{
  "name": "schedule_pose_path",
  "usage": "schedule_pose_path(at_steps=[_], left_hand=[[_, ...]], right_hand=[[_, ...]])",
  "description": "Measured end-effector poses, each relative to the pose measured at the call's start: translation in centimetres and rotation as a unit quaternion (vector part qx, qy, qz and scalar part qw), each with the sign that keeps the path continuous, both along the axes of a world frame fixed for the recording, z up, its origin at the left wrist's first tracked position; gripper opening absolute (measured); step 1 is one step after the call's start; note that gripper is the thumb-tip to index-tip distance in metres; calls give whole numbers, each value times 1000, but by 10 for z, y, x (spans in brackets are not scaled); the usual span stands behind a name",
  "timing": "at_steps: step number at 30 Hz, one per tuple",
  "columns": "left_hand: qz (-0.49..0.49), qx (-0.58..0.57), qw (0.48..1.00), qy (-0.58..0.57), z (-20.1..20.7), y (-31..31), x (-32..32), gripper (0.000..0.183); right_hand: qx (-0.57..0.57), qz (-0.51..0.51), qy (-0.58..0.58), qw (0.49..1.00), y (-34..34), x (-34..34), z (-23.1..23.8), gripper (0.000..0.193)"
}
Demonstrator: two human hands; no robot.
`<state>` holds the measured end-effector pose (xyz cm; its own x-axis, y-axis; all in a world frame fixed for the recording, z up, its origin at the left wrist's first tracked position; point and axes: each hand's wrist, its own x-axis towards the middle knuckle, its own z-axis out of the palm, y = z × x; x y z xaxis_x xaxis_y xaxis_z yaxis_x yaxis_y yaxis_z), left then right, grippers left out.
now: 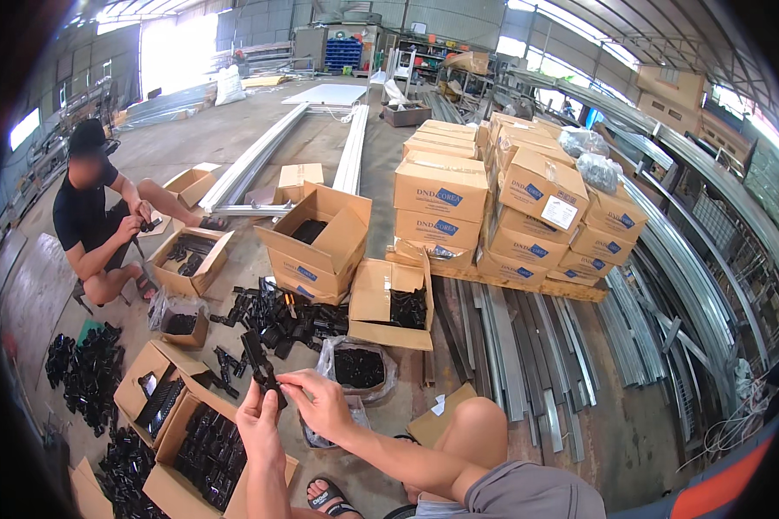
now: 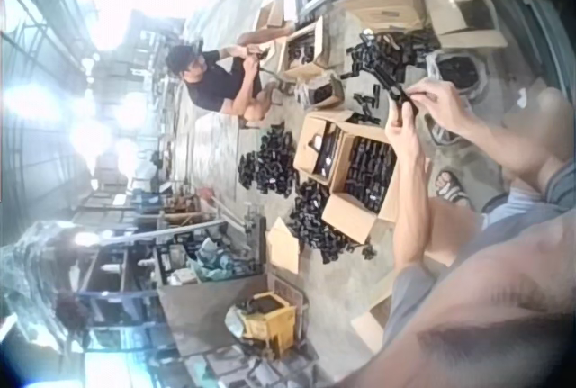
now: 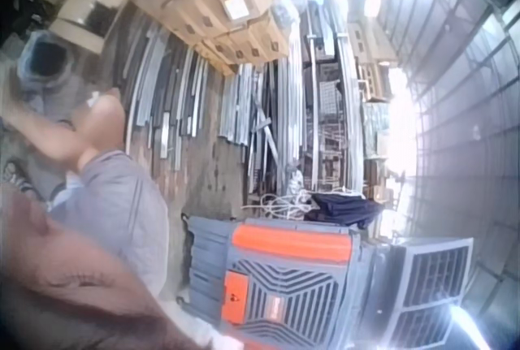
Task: The person sorts black metal hinges from a plastic bag, handling them individually and placing them into cardboard boxes on the fabrication floor.
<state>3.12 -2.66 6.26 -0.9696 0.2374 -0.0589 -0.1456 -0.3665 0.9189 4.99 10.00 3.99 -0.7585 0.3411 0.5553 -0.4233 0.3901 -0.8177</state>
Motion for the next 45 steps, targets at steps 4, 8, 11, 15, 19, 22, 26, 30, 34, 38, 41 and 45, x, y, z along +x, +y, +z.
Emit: schedule_pose_path(at_steps=[4,8,11,15,19,22,26,30,34,38,41,45], left_hand=[[-9,31,999,-15,-4,-1,-1,33],[-22,51,998,-22,-2,0,0,27],[-39,67,997,-25,-6,-3,-3,21],[-48,69,996,-39,-8,-5,-5,18],[-63,75,994,-53,-5,-4,-3,17],[-73,81,992,-68,-6,-6,-2,17],[-71,80,992,-63,-5,2,1,18],[-45,70,996,-37,-5,-2,0,21],[-22,2,1000,-3,5,-13,-2,29],[-44,-10,999,-15,-10,16,4,36],[-39,-1,999,-14,-11,1,1,40],[-12,28,999,-12,-2,-12,3,45]], right_hand=[[46,-17,50,998,2,0,0,17],[63,-17,79,995,5,-1,-1,17],[73,-2,93,993,8,-4,-3,18],[130,11,124,984,16,-7,-2,20],[146,18,125,981,18,-5,-2,23],[173,29,159,971,25,-7,-7,21],[171,16,151,973,31,-2,-7,20],[169,16,121,978,23,-4,0,19],[215,5,128,968,10,-10,6,20],[158,-20,74,984,34,11,8,17],[105,2,58,993,18,6,11,15],[111,20,40,993,3,3,19,14]])
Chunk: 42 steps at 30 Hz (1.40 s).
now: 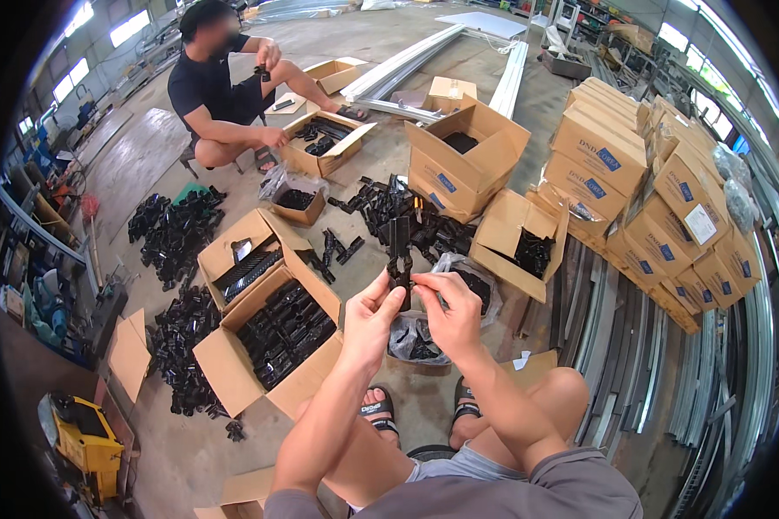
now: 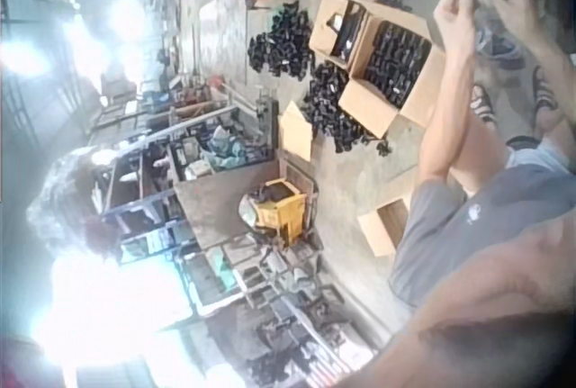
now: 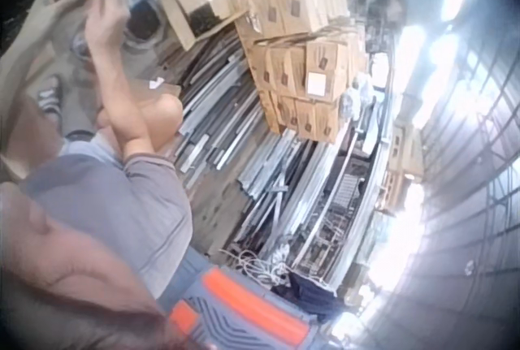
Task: The person sorts black metal hinges from a plastic bag, handling them individually and placing them into cardboard boxes on the fabrication floor.
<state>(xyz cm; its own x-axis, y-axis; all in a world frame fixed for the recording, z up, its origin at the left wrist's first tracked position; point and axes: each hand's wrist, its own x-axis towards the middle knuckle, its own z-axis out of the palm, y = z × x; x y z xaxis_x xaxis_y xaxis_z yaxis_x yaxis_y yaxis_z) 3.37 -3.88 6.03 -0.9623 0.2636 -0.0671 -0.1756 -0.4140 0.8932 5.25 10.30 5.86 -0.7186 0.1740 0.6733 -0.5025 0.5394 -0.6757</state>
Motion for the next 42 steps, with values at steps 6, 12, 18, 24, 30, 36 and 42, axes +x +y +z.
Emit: schedule_pose_path(at_steps=[6,12,18,24,30,36,42], left_hand=[[-11,-68,997,41,4,20,0,40],[28,-111,992,54,6,10,2,27],[5,-70,996,49,-15,17,1,35],[-10,-103,993,64,-16,26,2,39],[-45,-74,993,80,-25,27,-5,42],[-55,-100,990,89,-26,35,1,40],[-92,-102,986,92,17,45,24,36]], right_hand=[[4,-32,-4,999,21,4,3,16],[-38,12,-1,999,11,-7,-14,14],[-36,2,-22,999,19,8,-14,14],[14,-42,-67,997,21,9,-17,16],[17,9,-65,998,32,16,-8,19],[-4,23,-133,991,43,16,-22,24],[-63,30,-125,990,49,40,0,26]])
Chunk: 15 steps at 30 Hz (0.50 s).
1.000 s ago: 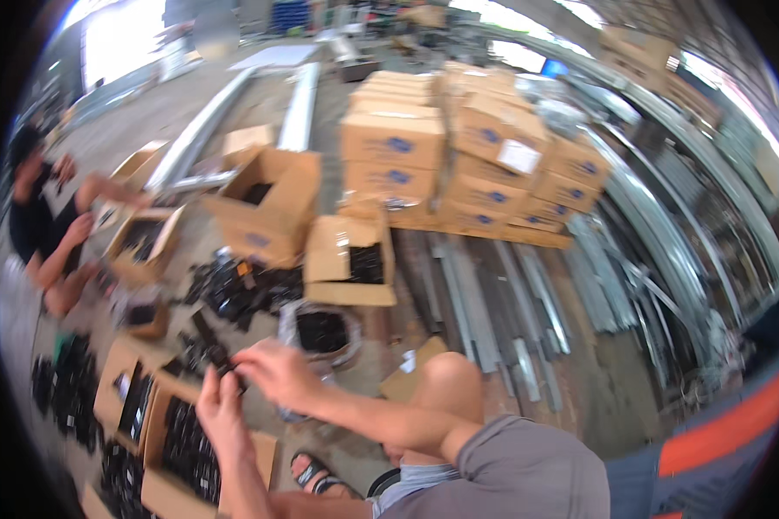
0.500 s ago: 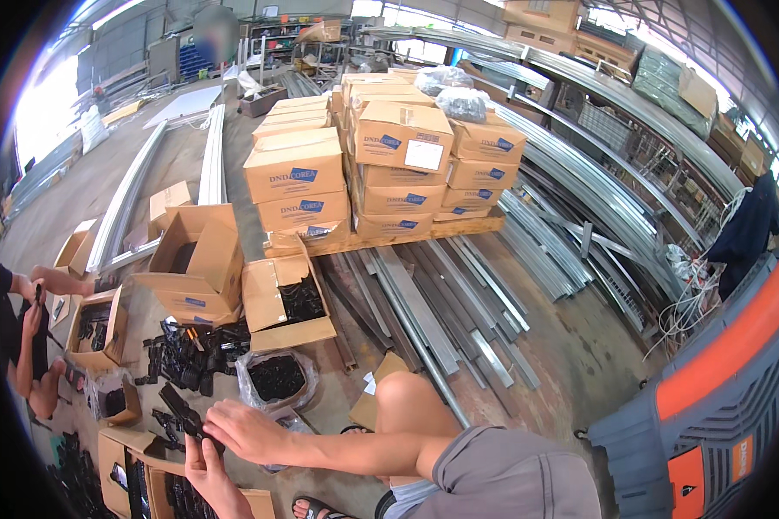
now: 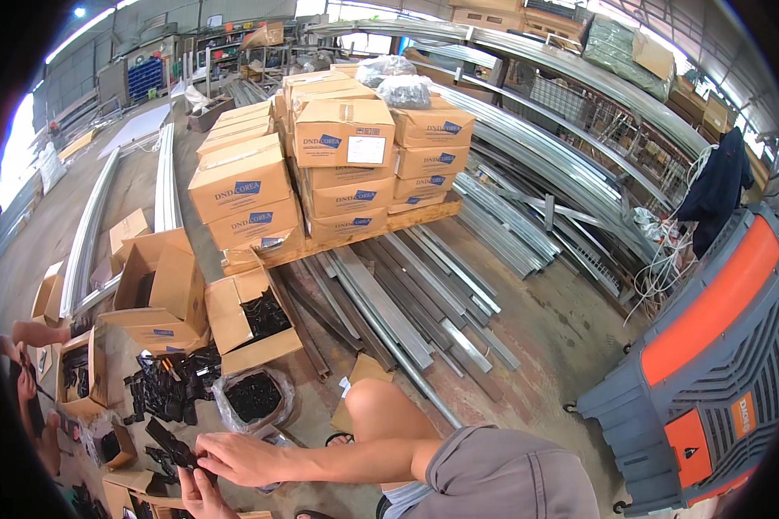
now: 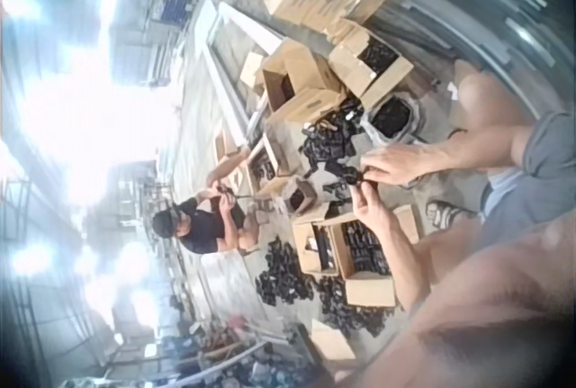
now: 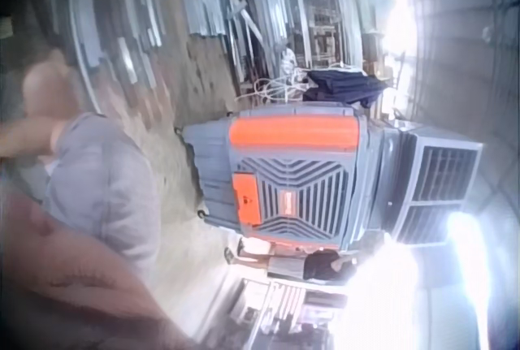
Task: The person sorts black metal hinges from a plastic bag, handling them individually and placing them into cardboard boxes on the fabrication floor.
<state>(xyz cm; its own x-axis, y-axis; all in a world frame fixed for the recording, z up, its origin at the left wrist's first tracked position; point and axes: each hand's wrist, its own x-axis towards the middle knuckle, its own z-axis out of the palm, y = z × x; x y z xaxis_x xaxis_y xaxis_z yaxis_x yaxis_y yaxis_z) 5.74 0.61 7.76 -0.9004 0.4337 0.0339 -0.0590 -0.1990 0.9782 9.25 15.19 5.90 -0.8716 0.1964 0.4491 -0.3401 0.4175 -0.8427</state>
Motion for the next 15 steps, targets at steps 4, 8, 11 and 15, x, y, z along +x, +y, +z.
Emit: schedule_pose_path(at_steps=[4,8,11,15], left_hand=[[-7,-15,1000,1,-8,1,-2,36],[-10,-18,1000,-8,-4,4,1,36],[-7,-18,1000,-11,-4,-1,-2,36],[-16,-26,1000,-9,-2,4,7,36]], right_hand=[[10,-1,-4,1000,0,-4,-15,22],[30,11,-36,999,5,-9,-22,21],[-40,14,-59,997,1,2,6,25],[-13,-14,12,1000,0,-1,-18,26]])
